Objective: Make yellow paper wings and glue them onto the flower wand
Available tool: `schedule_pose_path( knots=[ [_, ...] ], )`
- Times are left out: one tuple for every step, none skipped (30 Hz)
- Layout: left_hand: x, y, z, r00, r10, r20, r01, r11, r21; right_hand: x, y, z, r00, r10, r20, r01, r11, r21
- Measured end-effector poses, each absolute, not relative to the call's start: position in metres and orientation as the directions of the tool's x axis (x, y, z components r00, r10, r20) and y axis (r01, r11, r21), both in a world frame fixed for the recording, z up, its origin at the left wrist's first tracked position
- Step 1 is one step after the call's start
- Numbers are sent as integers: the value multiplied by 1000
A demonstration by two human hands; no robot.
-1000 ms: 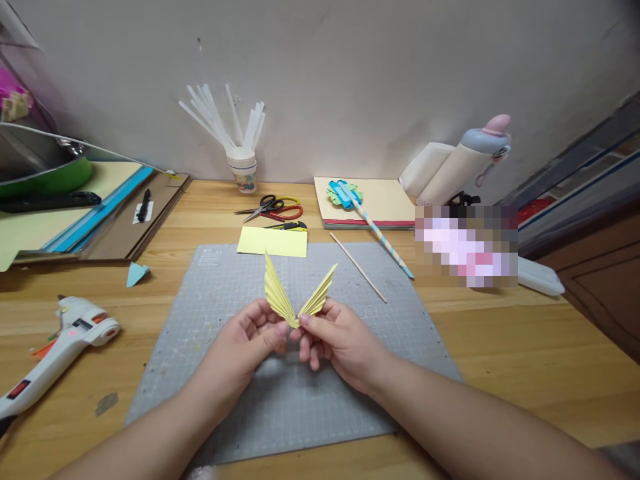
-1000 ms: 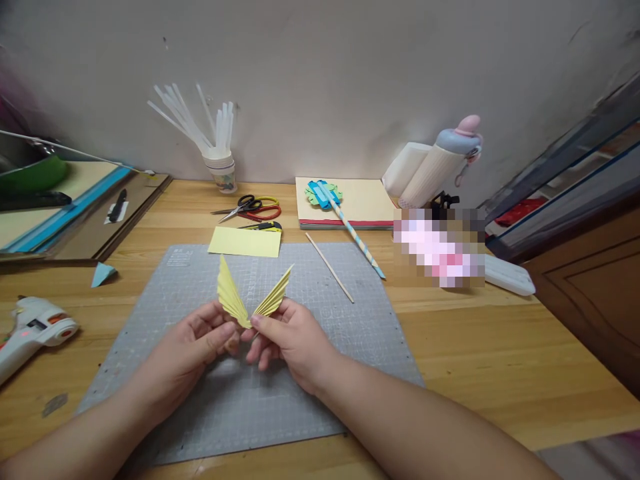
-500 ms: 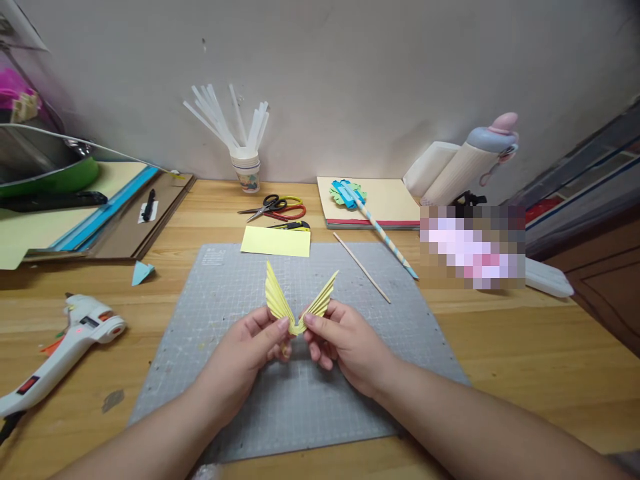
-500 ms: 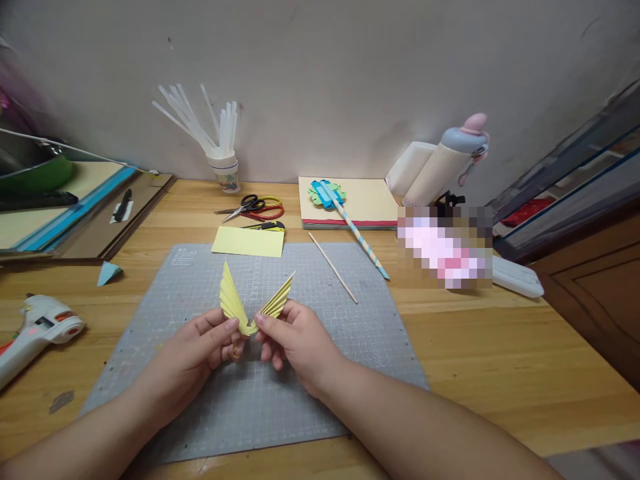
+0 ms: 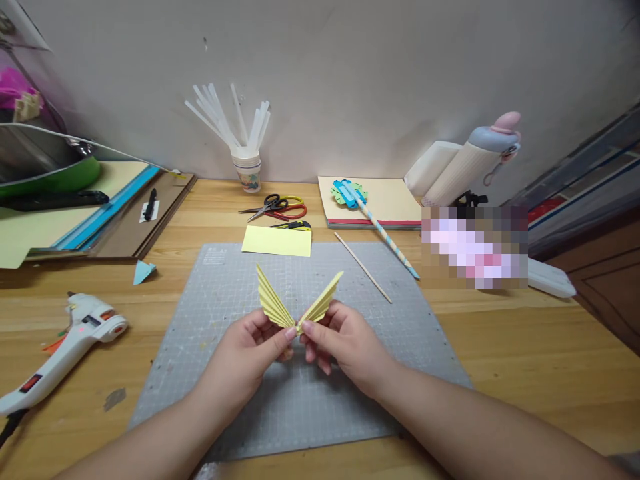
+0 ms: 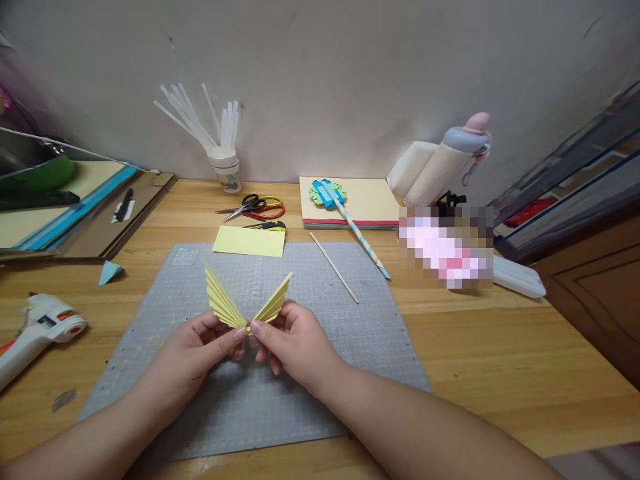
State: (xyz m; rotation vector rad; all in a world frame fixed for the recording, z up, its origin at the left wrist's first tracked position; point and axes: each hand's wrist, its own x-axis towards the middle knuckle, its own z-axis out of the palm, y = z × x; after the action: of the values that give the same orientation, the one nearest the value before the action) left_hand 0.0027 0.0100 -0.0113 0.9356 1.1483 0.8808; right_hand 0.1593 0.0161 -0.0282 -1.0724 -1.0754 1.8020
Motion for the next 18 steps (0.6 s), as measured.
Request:
schedule_pose_path(
  knots=[
    [2, 9, -12, 185, 921, -342, -95, 363, 927, 159, 16, -27, -355, 897, -263, -164, -337, -927],
    [2, 9, -12, 183, 923, -339, -108, 361, 926, 159, 15, -27, -357, 899, -254, -145, -322, -936],
    [1, 8, -13, 183, 926, -330, -127, 356, 926, 159, 14, -26, -357, 902, -242, -130, -305, -943],
    [0, 8, -14, 190, 929, -318, -148, 347, 926, 159, 14, -26, -362, 903, -231, -115, -289, -950],
    [0, 7, -15, 196, 932, -304, -171, 337, 926, 159, 13, -26, -365, 904, -223, -101, -277, -955],
    [0, 7, -16, 200, 935, -292, -191, 330, 925, 159, 12, -26, -370, 902, -222, -88, -271, -958],
    [-1, 7, -16, 200, 937, -287, -205, 326, 923, 159, 11, -26, -376, 900, -222, -76, -269, -960],
    [0, 8, -17, 199, 938, -285, -214, 325, 921, 160, 11, -26, -377, 898, -225, -66, -268, -961],
    [0, 8, -17, 200, 937, -285, -218, 326, 920, 160, 10, -26, -369, 901, -228, -59, -268, -962],
    [0, 8, -16, 208, 936, -283, -217, 326, 920, 160, 9, -25, -358, 904, -233, -60, -271, -961],
    [1, 8, -16, 226, 934, -277, -210, 325, 922, 160, 9, -25, -348, 906, -241, -69, -281, -957],
    [1, 7, -15, 250, 931, -267, -202, 320, 926, 159, 9, -25, -348, 902, -254, -85, -300, -950],
    [2, 7, -14, 274, 928, -253, -194, 311, 930, 159, 9, -25, -354, 895, -272, -112, -329, -938],
    [2, 6, -14, 292, 925, -242, -184, 303, 935, 159, 9, -25, -367, 883, -293, -141, -364, -921],
    [2, 6, -14, 298, 925, -238, -174, 297, 939, 158, 9, -25, -382, 869, -314, -172, -401, -900],
    [2, 6, -14, 288, 927, -239, -166, 294, 941, 158, 9, -26, -397, 856, -333, -201, -434, -878],
    [2, 6, -15, 268, 931, -250, -158, 298, 941, 157, 10, -27, -405, 845, -349, -226, -462, -858],
    [2, 7, -17, 245, 932, -267, -149, 309, 940, 157, 10, -29, -407, 839, -362, -242, -481, -843]
  ],
)
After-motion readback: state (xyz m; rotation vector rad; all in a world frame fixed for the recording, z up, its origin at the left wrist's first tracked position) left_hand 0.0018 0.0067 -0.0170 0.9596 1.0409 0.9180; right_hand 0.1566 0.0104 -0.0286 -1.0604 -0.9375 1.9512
